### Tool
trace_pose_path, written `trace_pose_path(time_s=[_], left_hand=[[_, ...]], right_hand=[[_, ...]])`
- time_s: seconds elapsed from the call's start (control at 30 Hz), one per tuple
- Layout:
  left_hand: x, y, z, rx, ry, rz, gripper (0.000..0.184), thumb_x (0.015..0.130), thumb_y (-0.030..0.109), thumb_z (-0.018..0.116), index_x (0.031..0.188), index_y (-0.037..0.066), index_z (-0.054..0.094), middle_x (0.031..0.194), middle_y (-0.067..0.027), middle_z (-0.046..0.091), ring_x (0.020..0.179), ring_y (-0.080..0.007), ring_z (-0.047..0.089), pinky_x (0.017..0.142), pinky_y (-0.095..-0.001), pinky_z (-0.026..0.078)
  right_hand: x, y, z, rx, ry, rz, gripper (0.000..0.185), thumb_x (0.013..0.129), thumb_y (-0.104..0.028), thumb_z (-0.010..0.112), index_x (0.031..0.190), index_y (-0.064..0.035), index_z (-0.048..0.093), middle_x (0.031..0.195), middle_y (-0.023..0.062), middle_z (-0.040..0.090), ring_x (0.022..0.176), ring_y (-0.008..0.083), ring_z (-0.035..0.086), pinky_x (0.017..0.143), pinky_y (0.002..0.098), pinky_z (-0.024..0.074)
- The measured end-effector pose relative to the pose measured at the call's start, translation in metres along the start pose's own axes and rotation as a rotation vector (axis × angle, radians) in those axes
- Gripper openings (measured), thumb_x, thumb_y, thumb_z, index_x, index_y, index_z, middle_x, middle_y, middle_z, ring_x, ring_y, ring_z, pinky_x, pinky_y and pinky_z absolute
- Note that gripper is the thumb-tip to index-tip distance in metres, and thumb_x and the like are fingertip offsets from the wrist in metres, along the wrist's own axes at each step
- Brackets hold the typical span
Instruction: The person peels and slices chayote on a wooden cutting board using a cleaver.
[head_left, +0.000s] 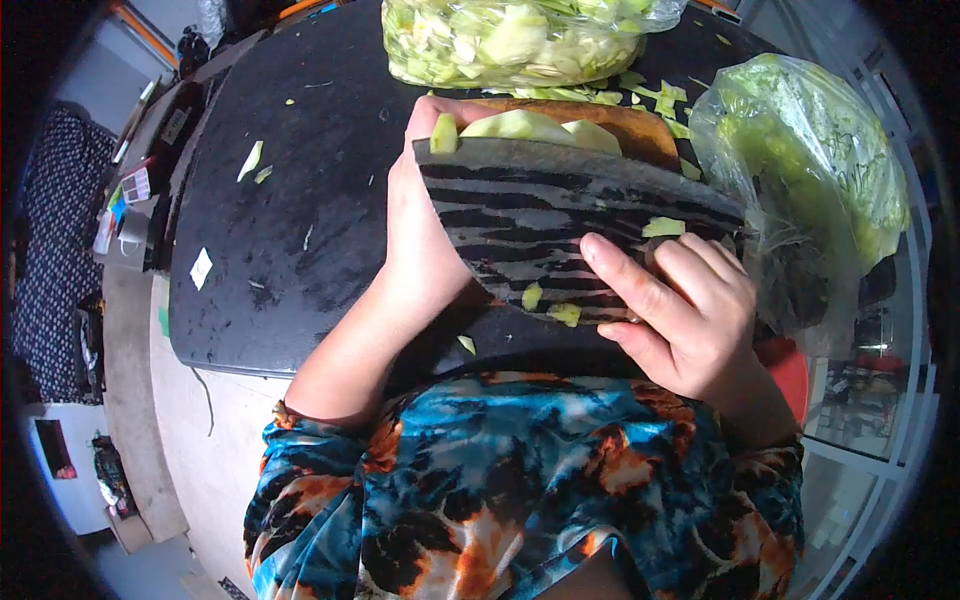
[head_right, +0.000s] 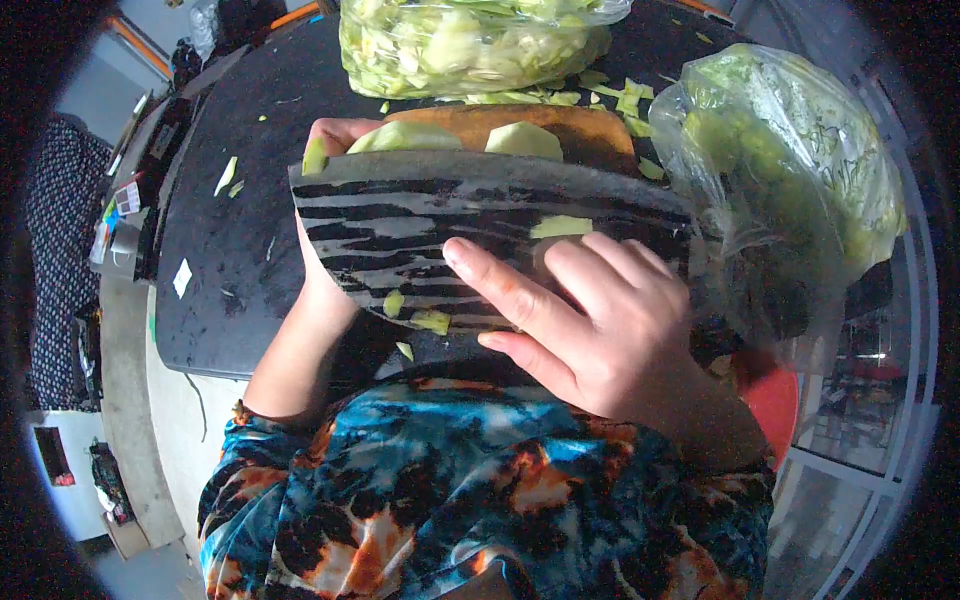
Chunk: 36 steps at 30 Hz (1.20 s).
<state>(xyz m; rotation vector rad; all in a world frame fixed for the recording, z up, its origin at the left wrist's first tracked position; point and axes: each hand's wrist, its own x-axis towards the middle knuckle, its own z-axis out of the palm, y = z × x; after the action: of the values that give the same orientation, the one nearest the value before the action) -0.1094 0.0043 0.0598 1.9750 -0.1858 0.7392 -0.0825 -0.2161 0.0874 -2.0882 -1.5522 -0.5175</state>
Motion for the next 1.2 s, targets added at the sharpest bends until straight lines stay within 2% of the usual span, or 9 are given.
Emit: trace_pose_path(time_s=[0.23, 0.33, 0.4, 0.43, 0.63, 0.9, 1.0, 1.13, 1.2], left_hand=[[-0.005, -0.007, 0.005, -0.089, 0.072, 0.015, 0.021, 0.094, 0.022, 0.039, 0.101, 0.004, 0.047, 0.091, -0.0064, 0.056, 0.084, -0.014, 0.055, 0.078, -0.0282, 0.047], [-0.001, 0.001, 0.01, -0.114, 0.205, -0.048, 0.042, 0.067, 0.008, 0.075, 0.097, 0.001, 0.046, 0.087, -0.0119, 0.063, 0.08, -0.0223, 0.064, 0.073, -0.0304, 0.05], [0.0, -0.003, 0.008, 0.143, 0.206, 0.021, 0.052, 0.062, 0.016, 0.082, 0.097, 0.001, 0.047, 0.086, -0.0133, 0.062, 0.078, -0.0231, 0.064, 0.072, -0.0309, 0.05], [0.002, -0.002, 0.007, 0.19, 0.21, 0.027, 0.053, 0.062, 0.018, 0.083, 0.097, 0.001, 0.046, 0.086, -0.0132, 0.062, 0.079, -0.0224, 0.063, 0.072, -0.0306, 0.05], [0.01, -0.004, 0.0, -0.187, 0.161, -0.208, 0.055, 0.063, 0.019, 0.083, 0.1, 0.002, 0.045, 0.088, -0.0092, 0.061, 0.082, -0.0147, 0.06, 0.072, -0.0279, 0.05], [0.011, -0.004, 0.001, -0.48, 0.083, -0.293, 0.049, 0.066, 0.013, 0.077, 0.101, 0.004, 0.044, 0.089, -0.0046, 0.06, 0.083, -0.0105, 0.058, 0.075, -0.0253, 0.048], [0.008, -0.002, -0.005, -0.502, -0.017, -0.361, 0.049, 0.065, 0.013, 0.077, 0.101, 0.003, 0.044, 0.089, -0.0055, 0.061, 0.084, -0.0127, 0.059, 0.079, -0.0262, 0.047], [0.009, 0.0, 0.0, -0.536, 0.023, -0.336, 0.054, 0.067, 0.013, 0.075, 0.109, 0.001, 0.044, 0.095, -0.0076, 0.06, 0.088, -0.0136, 0.058, 0.077, -0.0259, 0.049], [0.008, -0.008, 0.001, -0.667, 0.014, -0.361, 0.057, 0.072, 0.007, 0.068, 0.121, 0.002, 0.039, 0.104, -0.0092, 0.057, 0.095, -0.0155, 0.057, 0.081, -0.0275, 0.049]], right_hand=[[0.003, -0.008, 0.006, 0.031, -0.004, 0.056, 0.046, 0.072, -0.025, 0.065, 0.115, -0.0074, 0.061, 0.068, 0.0085, 0.043, 0.06, 0.0268, 0.046, 0.056, 0.0357, 0.041], [0.004, -0.01, 0.007, 0.015, -0.021, 0.156, 0.046, 0.075, -0.021, 0.065, 0.118, -0.0074, 0.059, 0.072, 0.0102, 0.049, 0.063, 0.0283, 0.049, 0.06, 0.0366, 0.043], [0.007, -0.001, 0.004, 0.0, -0.021, 0.418, 0.043, 0.081, -0.006, 0.058, 0.123, -0.0053, 0.053, 0.101, 0.0155, 0.062, 0.084, 0.0304, 0.06, 0.075, 0.0353, 0.0466], [0.006, 0.017, 0.014, 0.014, 0.172, 0.466, 0.04, 0.083, -0.016, 0.061, 0.122, -0.0143, 0.055, 0.084, 0.0128, 0.059, 0.071, 0.032, 0.058, 0.063, 0.0381, 0.0464], [-0.005, 0.036, 0.02, 0.428, 0.284, 0.475, 0.034, 0.088, -0.016, 0.055, 0.119, -0.0022, 0.056, 0.11, 0.0167, 0.061, 0.098, 0.0283, 0.062, 0.082, 0.0321, 0.0472], [0.0, 0.022, 0.001, 0.341, 0.006, 0.078, 0.038, 0.083, -0.018, 0.058, 0.118, -0.0033, 0.057, 0.095, 0.0161, 0.064, 0.079, 0.0325, 0.061, 0.072, 0.037, 0.0483], [0.002, 0.027, 0.008, 0.229, 0.128, 0.132, 0.037, 0.084, -0.014, 0.057, 0.12, -0.0052, 0.057, 0.098, 0.0144, 0.064, 0.081, 0.03, 0.062, 0.073, 0.0358, 0.0483], [-0.007, 0.051, 0.013, 0.574, 0.232, 0.91, 0.032, 0.093, -0.015, 0.045, 0.122, -0.0021, 0.051, 0.076, 0.0067, 0.059, 0.073, 0.0131, 0.06, 0.063, 0.0231, 0.046], [-0.008, 0.048, 0.006, 0.797, 0.246, 0.749, 0.03, 0.093, -0.016, 0.045, 0.118, -0.0003, 0.05, 0.07, 0.0032, 0.053, 0.067, 0.0103, 0.057, 0.059, 0.0207, 0.0434]])
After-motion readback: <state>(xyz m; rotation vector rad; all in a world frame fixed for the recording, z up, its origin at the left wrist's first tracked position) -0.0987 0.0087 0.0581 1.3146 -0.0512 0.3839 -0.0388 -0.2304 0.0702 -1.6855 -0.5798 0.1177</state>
